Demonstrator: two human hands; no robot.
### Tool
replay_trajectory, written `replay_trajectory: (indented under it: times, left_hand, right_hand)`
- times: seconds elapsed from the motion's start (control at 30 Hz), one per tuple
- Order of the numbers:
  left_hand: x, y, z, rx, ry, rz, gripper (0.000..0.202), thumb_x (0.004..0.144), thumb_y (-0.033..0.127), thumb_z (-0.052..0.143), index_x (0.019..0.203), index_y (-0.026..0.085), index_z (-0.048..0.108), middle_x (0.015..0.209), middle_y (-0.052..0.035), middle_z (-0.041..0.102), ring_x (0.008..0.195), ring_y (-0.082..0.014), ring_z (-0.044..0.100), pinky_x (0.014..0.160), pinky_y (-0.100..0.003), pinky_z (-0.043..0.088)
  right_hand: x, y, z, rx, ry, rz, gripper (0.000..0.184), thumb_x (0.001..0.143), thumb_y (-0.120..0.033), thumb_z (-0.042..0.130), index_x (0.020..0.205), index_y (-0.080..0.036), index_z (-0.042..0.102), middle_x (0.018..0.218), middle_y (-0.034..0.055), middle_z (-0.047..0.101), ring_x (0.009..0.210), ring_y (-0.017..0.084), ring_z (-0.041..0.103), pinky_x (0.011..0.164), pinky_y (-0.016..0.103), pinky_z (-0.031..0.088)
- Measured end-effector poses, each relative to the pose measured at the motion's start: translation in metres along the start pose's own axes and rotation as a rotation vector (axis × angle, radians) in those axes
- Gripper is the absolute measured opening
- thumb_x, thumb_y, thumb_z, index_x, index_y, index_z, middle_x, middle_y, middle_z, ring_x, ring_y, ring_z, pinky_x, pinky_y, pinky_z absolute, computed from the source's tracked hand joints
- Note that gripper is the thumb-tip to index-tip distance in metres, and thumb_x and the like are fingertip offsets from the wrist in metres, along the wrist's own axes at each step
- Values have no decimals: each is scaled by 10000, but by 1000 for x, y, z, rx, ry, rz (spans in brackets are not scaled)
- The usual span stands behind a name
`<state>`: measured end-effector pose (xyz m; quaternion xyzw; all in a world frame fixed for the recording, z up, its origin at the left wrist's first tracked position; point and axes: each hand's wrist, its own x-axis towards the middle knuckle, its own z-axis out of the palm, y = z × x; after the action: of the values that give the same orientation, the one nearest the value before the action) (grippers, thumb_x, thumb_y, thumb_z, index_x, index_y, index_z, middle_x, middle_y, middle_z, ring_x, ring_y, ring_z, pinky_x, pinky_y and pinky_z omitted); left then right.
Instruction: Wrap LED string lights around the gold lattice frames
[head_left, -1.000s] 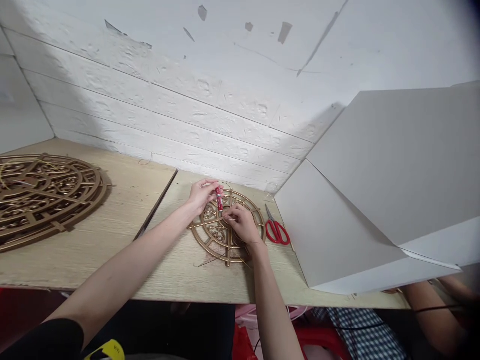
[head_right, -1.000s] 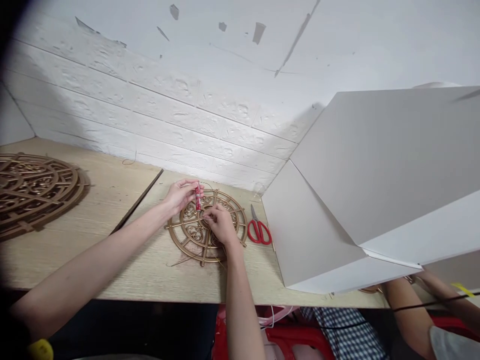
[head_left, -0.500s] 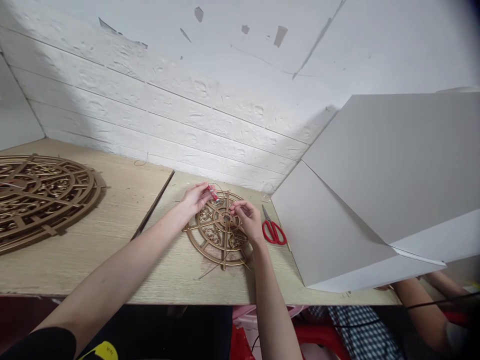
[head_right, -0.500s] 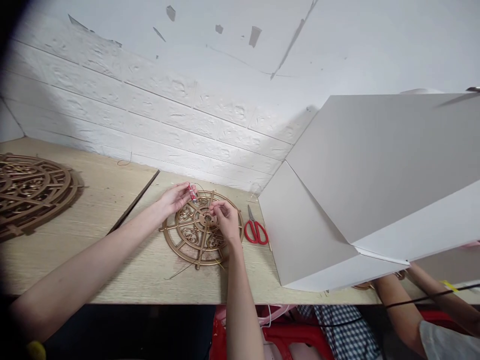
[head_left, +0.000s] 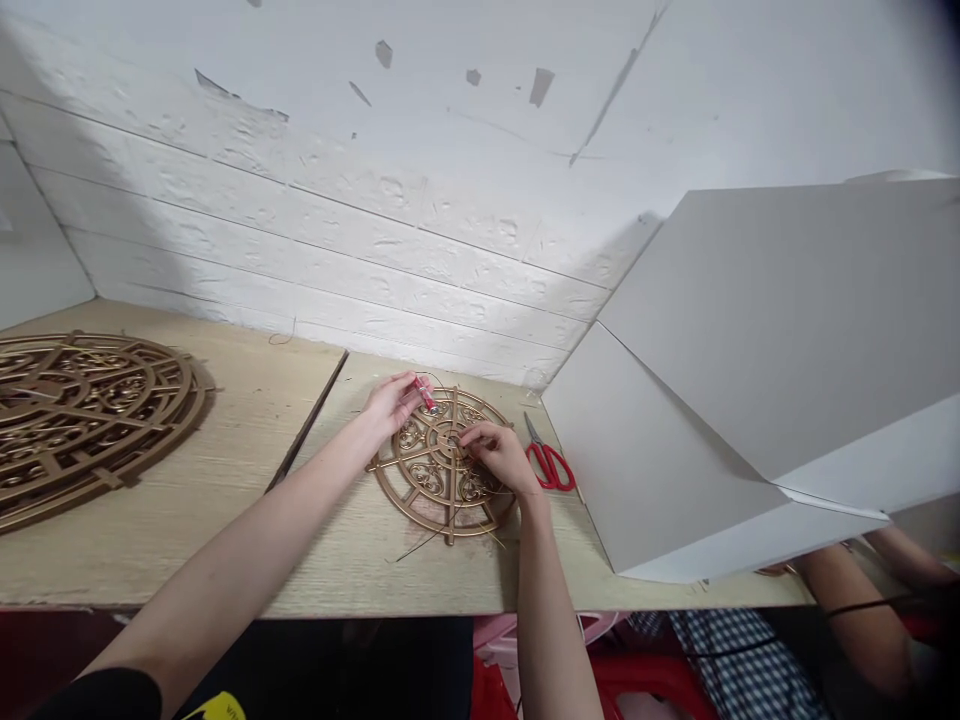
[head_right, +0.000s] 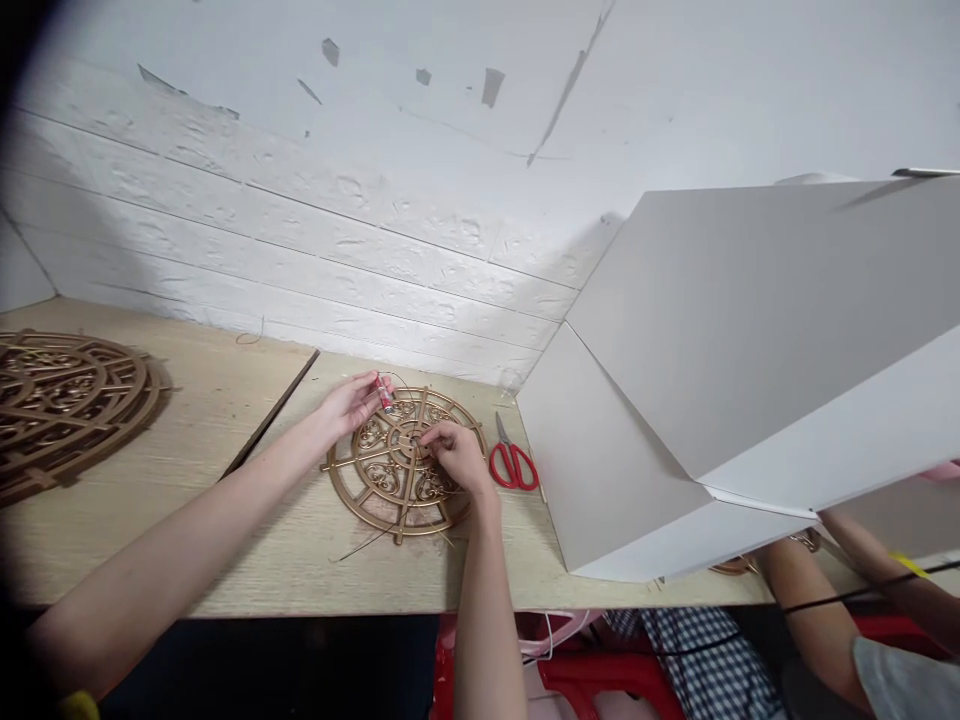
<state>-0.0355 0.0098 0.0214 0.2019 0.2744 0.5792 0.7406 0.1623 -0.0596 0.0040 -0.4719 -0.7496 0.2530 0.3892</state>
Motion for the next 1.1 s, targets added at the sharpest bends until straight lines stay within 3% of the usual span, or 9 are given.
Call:
replay_trajectory:
  times: [0.33, 0.47, 0.63, 0.87, 1.1]
  left_hand:
    - [4, -1, -5, 13, 2, -3, 121, 810, 34, 528, 733, 102, 591, 714, -93, 665, 627, -125, 646, 609, -215, 558]
    - [4, -1, -5, 15, -2, 5, 132, 819, 42, 526, 721, 107, 587, 707, -87, 660, 627, -122, 646, 605, -201, 551]
    - [3, -1, -4, 15, 15, 6, 136, 822, 36, 515, 726, 108, 580, 699, -84, 658, 626, -123, 643, 616, -207, 548]
    - [3, 2, -5, 19, -16, -2, 140, 822, 44, 506, 716, 100, 577, 677, -79, 645, 608, -124, 632, 608, -218, 538]
    - [0, 4, -1, 10, -47, 17, 154, 810, 46, 514, 685, 123, 561, 623, -50, 615, 568, -116, 606, 580, -207, 515]
  right_hand:
    - [0, -3, 7, -137, -89, -60, 154, 760, -134, 643, 822, -231, 746, 933, 55, 643, 880, 189, 587, 819, 339, 452]
    - [1, -4, 9, -114, -85, -42, 101, 765, -162, 652, 792, -210, 737, 890, 51, 633, 851, 185, 581, 792, 328, 445]
    - [3, -7, 11, -38, 17, 12, 124, 787, -283, 635, 777, -177, 700, 810, 34, 626, 737, 155, 565, 661, 272, 426]
    - [5, -15, 16, 271, 86, 106, 257, 771, -421, 633, 780, -164, 621, 672, -12, 571, 582, 107, 484, 533, 218, 372]
    - [6, -27, 19, 698, 158, 177, 206, 728, -362, 699, 726, -176, 611, 694, -8, 604, 521, 77, 418, 485, 211, 322]
